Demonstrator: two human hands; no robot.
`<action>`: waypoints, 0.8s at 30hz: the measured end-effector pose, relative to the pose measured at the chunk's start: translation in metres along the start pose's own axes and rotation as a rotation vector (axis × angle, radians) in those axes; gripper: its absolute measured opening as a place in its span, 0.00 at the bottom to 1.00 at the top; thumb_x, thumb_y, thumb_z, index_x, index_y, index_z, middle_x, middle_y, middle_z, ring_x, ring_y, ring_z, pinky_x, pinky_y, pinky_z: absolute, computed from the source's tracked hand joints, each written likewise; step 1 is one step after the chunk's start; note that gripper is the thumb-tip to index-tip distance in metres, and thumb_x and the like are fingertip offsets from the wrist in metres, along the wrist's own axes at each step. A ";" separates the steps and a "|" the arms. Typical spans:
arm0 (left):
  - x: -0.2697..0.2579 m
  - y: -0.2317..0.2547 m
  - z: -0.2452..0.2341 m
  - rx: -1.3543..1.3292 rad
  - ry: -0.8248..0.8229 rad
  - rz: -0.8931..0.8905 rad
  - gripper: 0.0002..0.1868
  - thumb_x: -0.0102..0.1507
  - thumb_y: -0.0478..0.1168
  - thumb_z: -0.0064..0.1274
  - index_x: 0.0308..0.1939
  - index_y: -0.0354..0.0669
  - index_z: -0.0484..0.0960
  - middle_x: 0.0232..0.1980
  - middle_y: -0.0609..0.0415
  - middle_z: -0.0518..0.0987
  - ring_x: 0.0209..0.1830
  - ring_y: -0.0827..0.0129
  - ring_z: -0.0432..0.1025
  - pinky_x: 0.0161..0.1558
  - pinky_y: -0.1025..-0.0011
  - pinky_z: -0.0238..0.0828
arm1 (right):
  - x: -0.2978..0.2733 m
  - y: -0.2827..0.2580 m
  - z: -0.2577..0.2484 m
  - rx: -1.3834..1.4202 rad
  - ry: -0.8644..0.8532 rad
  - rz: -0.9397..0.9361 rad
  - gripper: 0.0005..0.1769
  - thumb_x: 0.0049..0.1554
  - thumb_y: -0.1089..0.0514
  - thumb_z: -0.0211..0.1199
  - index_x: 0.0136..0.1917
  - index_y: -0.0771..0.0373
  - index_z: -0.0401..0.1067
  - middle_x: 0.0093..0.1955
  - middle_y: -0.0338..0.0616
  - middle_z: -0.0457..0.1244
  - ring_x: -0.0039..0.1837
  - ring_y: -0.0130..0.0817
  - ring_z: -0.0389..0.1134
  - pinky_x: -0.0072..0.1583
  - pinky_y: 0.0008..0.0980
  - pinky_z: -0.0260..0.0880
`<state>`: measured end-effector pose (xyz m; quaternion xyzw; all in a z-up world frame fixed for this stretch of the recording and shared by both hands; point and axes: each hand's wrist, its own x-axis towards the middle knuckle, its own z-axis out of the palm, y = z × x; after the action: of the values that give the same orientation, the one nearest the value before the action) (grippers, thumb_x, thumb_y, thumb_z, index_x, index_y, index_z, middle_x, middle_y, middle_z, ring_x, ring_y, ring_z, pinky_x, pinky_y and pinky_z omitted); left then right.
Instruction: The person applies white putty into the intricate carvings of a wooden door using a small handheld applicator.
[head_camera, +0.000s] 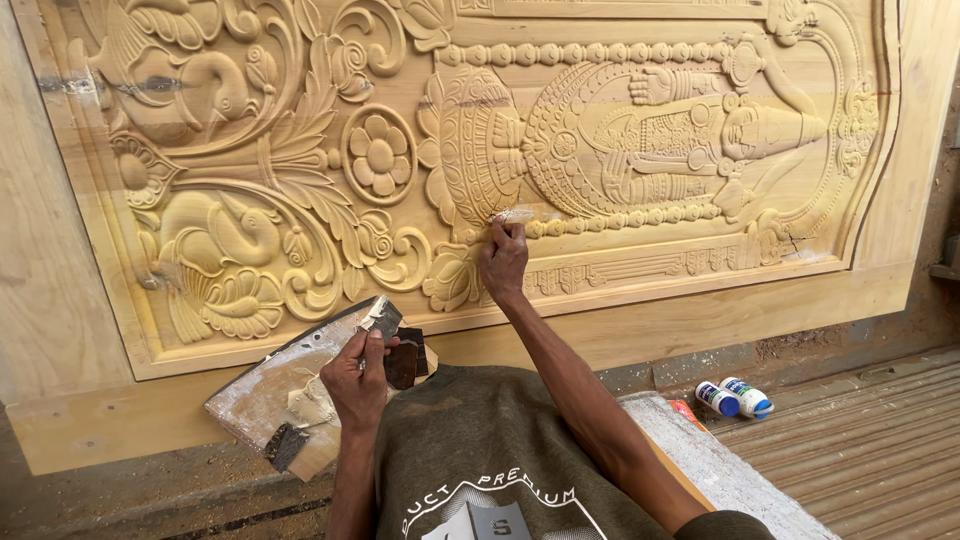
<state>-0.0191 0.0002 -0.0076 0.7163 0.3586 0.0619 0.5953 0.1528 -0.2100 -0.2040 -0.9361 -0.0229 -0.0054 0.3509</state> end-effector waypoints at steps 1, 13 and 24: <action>-0.001 0.000 0.000 -0.001 -0.001 -0.002 0.13 0.69 0.41 0.52 0.46 0.34 0.87 0.34 0.49 0.87 0.32 0.73 0.80 0.37 0.75 0.77 | -0.002 0.000 0.000 -0.040 -0.032 -0.005 0.13 0.57 0.66 0.59 0.55 0.63 0.79 0.49 0.56 0.64 0.49 0.47 0.68 0.53 0.42 0.70; 0.000 -0.004 0.001 0.000 -0.004 0.021 0.13 0.69 0.40 0.52 0.41 0.33 0.87 0.32 0.48 0.86 0.34 0.72 0.82 0.36 0.74 0.77 | 0.016 0.012 -0.008 0.086 0.093 0.049 0.29 0.54 0.71 0.53 0.68 0.63 0.73 0.49 0.54 0.61 0.48 0.45 0.66 0.53 0.43 0.69; 0.001 -0.003 0.003 0.006 -0.005 0.002 0.14 0.69 0.41 0.53 0.45 0.33 0.87 0.33 0.47 0.86 0.35 0.70 0.82 0.37 0.73 0.77 | 0.005 -0.003 -0.009 0.055 0.067 -0.014 0.28 0.50 0.72 0.55 0.62 0.62 0.77 0.47 0.51 0.56 0.50 0.44 0.61 0.54 0.42 0.66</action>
<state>-0.0179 -0.0018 -0.0121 0.7185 0.3566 0.0595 0.5942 0.1582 -0.2140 -0.1949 -0.9252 -0.0177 -0.0385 0.3772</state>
